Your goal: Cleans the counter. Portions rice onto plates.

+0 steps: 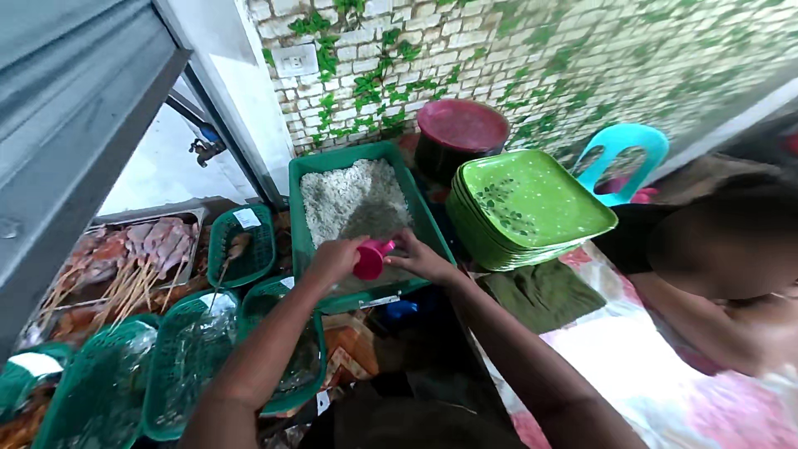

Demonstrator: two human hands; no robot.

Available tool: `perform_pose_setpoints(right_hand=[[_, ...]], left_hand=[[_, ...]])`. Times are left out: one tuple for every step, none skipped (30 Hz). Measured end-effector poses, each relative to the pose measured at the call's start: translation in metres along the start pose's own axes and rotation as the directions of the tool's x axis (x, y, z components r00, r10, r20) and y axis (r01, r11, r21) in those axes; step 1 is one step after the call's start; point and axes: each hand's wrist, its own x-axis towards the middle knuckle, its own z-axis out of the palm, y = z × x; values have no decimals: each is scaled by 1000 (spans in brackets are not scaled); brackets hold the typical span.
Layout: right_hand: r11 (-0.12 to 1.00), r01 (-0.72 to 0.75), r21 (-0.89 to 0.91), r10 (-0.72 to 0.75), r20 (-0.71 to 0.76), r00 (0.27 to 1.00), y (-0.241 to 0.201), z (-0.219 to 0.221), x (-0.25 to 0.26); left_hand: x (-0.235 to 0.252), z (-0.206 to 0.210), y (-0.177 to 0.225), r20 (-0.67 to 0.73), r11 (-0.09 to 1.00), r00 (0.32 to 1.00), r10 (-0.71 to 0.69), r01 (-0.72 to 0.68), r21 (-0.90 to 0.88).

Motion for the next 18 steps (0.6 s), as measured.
perform_pose_setpoints(right_hand=[[1000,10,22,-11,60,998,-1,6,10],[999,8,42,-13,108,994,-1,12,17],[998,-13,61,3,154,988,-2,16,22],[996,-50,80,32,208,978,-3,19,25],[991,-94,93,66,272,960,-4,21,27],[988,-123,97,85,328,941,-4,23,29],[987,-136,89,93,374,923,-6,23,34],[987,-142,74,100,412,906,-9,23,39],[987,-151,57,111,438,892,-12,22,45],[986,-160,38,126,449,885,-15,20,53],[985,-170,11,147,442,885,-18,16,62],[984,-173,-37,173,405,898,-18,12,75],[981,-160,-107,187,322,928,-16,8,91],[968,-134,-211,176,196,965,-10,8,111],[935,-112,-336,141,63,988,-2,9,133],[877,-104,-469,99,-35,994,8,11,155],[800,-97,-592,48,-98,994,18,15,174],[717,-71,-693,-15,-118,993,27,18,193]], left_hand=[[-11,-1,0,5,1000,1000,-11,11,-7],[-20,0,-2,5,1000,1000,-20,20,-7],[-26,2,-5,6,1000,1000,-27,27,-2],[-30,5,-9,-3,1000,1000,-27,27,-2],[-33,9,-14,-12,1000,1000,-24,24,-9],[-35,13,-20,-22,1000,1000,-22,22,-19],[-36,16,-25,-41,999,999,-19,18,-27],[-36,18,-31,-64,999,998,-22,20,-30],[-36,18,-36,-93,999,995,-39,35,-38],[-37,19,-43,-136,996,988,-67,60,-60],[-38,20,-51,-203,991,973,-109,89,-103],[-38,23,-62,-271,977,945,-181,142,-157],[-37,28,-72,-322,954,906,-275,216,-207],[-34,33,-82,-329,915,865,-379,297,-273],[-30,38,-89,-294,860,829,-476,370,-351],[-24,43,-92,-220,798,804,-552,433,-419],[-18,46,-92,-137,745,788,-600,487,-456],[-14,48,-92,-91,718,779,-620,517,-466]])
